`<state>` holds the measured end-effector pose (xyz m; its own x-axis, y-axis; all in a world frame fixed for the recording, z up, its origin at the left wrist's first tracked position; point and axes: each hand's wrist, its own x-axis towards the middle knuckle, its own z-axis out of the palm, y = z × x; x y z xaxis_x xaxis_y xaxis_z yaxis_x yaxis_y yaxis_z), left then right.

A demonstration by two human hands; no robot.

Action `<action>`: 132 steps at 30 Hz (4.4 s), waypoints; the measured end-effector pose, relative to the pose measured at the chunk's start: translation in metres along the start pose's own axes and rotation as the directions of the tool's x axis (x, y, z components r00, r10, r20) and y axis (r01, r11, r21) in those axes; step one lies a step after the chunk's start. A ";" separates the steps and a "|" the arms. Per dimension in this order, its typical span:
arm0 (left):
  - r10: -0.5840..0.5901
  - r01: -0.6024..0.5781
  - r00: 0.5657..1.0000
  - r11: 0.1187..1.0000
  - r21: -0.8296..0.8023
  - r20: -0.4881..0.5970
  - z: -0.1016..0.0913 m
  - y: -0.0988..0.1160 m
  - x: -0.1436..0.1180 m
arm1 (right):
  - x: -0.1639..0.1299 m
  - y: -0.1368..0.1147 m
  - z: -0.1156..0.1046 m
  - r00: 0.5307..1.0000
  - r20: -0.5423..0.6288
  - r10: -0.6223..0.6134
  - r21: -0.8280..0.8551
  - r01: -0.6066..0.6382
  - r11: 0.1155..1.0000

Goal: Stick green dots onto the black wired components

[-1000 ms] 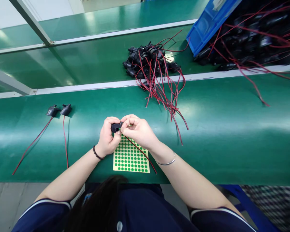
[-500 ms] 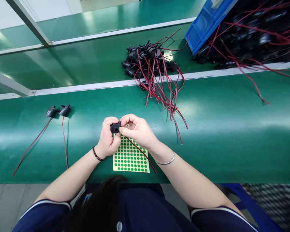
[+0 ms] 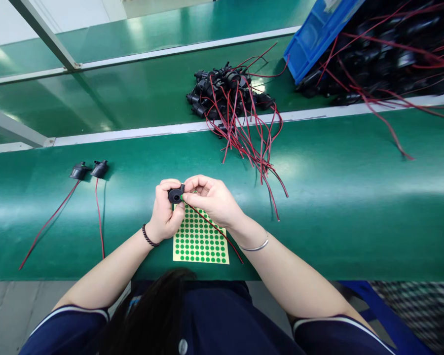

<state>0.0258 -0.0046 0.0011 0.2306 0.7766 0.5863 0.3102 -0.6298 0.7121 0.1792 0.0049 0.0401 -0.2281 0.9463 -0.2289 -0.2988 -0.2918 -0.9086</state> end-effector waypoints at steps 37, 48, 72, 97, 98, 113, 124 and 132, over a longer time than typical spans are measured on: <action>-0.097 0.096 0.995 0.994 -0.045 -0.027 0.000 -0.001 -0.003 | 0.003 0.006 -0.002 1.000 0.020 -0.014 0.069 0.012 0.998; -0.103 0.102 0.994 0.994 -0.028 -0.036 0.000 0.001 -0.002 | 0.003 0.002 -0.006 0.990 0.003 -0.144 -0.138 0.143 0.980; -0.206 0.203 0.978 0.977 -0.061 -0.032 -0.001 0.002 -0.004 | 0.002 0.006 -0.010 0.909 0.067 -0.412 -0.464 0.394 0.794; -0.424 0.390 0.904 0.871 -0.300 -0.058 0.004 -0.005 -0.013 | 0.002 0.009 -0.011 0.870 0.100 -0.483 -0.518 0.460 0.721; -0.431 0.394 0.901 0.867 -0.306 -0.060 0.004 -0.005 -0.013 | 0.002 0.009 -0.010 0.867 0.097 -0.488 -0.525 0.461 0.715; -0.475 0.419 0.877 0.832 -0.364 -0.076 0.007 -0.008 -0.015 | 0.000 0.008 -0.009 0.858 0.095 -0.504 -0.595 0.455 0.663; -0.480 0.429 0.873 0.838 -0.337 -0.083 0.008 -0.007 -0.016 | 0.000 0.010 -0.007 0.851 0.099 -0.515 -0.617 0.459 0.640; -0.495 0.446 0.865 0.834 -0.324 -0.084 0.008 -0.007 -0.016 | 0.000 0.011 -0.006 0.847 0.101 -0.523 -0.610 0.468 0.639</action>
<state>0.0275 -0.0130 -0.0163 -0.0319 0.9819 0.1868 0.0631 -0.1845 0.9808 0.1818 0.0029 0.0278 -0.1308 0.9396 0.3164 0.2680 0.3408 -0.9011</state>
